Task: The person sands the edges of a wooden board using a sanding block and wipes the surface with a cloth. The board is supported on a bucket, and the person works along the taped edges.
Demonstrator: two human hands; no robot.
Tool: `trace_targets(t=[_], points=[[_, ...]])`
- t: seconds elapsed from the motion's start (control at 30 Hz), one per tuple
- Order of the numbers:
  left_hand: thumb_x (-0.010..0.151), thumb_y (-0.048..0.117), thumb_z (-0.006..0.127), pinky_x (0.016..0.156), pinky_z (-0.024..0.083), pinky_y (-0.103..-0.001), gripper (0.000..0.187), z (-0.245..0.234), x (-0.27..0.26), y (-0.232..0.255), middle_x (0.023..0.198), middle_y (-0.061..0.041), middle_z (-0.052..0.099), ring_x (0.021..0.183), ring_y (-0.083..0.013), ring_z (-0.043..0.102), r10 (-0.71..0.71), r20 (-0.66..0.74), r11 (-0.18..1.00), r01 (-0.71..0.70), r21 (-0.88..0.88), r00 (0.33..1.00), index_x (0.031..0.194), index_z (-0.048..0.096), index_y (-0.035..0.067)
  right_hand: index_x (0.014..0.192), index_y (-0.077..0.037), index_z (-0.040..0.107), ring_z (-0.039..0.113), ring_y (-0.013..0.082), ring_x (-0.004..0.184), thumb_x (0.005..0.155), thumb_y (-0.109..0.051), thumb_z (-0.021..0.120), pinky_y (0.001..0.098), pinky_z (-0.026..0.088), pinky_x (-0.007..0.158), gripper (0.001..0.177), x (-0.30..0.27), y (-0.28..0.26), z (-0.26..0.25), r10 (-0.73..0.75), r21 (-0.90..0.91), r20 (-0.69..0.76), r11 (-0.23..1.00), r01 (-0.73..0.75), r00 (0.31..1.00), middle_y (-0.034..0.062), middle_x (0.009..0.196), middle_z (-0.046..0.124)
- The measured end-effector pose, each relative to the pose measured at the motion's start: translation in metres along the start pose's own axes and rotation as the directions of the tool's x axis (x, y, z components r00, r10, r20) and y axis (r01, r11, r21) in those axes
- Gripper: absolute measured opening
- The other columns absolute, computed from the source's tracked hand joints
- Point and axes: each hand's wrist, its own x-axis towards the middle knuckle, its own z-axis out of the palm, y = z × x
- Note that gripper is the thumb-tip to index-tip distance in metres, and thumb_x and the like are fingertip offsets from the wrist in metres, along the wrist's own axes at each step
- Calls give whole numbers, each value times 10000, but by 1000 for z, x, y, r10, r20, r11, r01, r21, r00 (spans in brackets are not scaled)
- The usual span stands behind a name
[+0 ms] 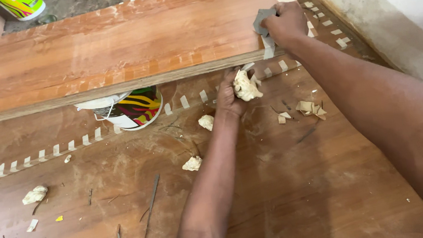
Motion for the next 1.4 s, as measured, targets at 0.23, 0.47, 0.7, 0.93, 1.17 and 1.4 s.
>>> trace_targets(t=[0.23,0.47,0.7,0.93,1.17,1.4], points=[[743,258,889,743,606,-451,467,21,-5,-2,1040,-129,730,901,-278,732,-121,-104,963,91,-255,987,1104,627,120,900,-45,756,705,179,702,826,-194,742,352,544,663,167,1,1,1,-4,4,8,1000,4,1000,95,810,746],[691,389,937,644,606,-366,592,43,-3,5,879,-82,709,727,-223,695,-117,-315,973,44,-228,942,1131,647,121,893,-52,746,713,195,726,832,-201,746,375,542,682,161,-1,-2,0,-35,-38,-11,999,35,999,89,816,739],[692,307,890,522,589,-424,563,56,7,11,803,-88,662,618,-250,639,-19,-290,999,28,27,957,1136,617,94,888,-86,758,716,215,741,810,-242,763,397,535,699,174,-3,-6,1,11,-70,-38,997,-14,999,82,812,737],[741,225,842,514,575,-426,355,53,28,7,772,-80,667,580,-246,634,-31,-185,999,37,25,982,997,629,99,890,-68,753,717,206,713,810,-235,770,376,541,677,186,1,-1,2,-58,-62,-30,996,57,998,82,793,733],[732,180,826,558,587,-430,310,47,35,4,807,-65,683,627,-236,652,-35,-314,999,44,22,949,987,668,98,900,-30,741,678,155,651,838,-167,747,328,539,619,151,1,4,2,-12,65,39,998,10,999,88,766,721],[727,189,831,592,596,-443,329,51,38,-1,839,-72,683,675,-240,655,-22,-314,1000,24,3,949,998,660,111,880,-7,714,670,119,634,840,-106,730,295,540,557,108,6,10,0,30,184,96,982,-48,995,77,781,714]])
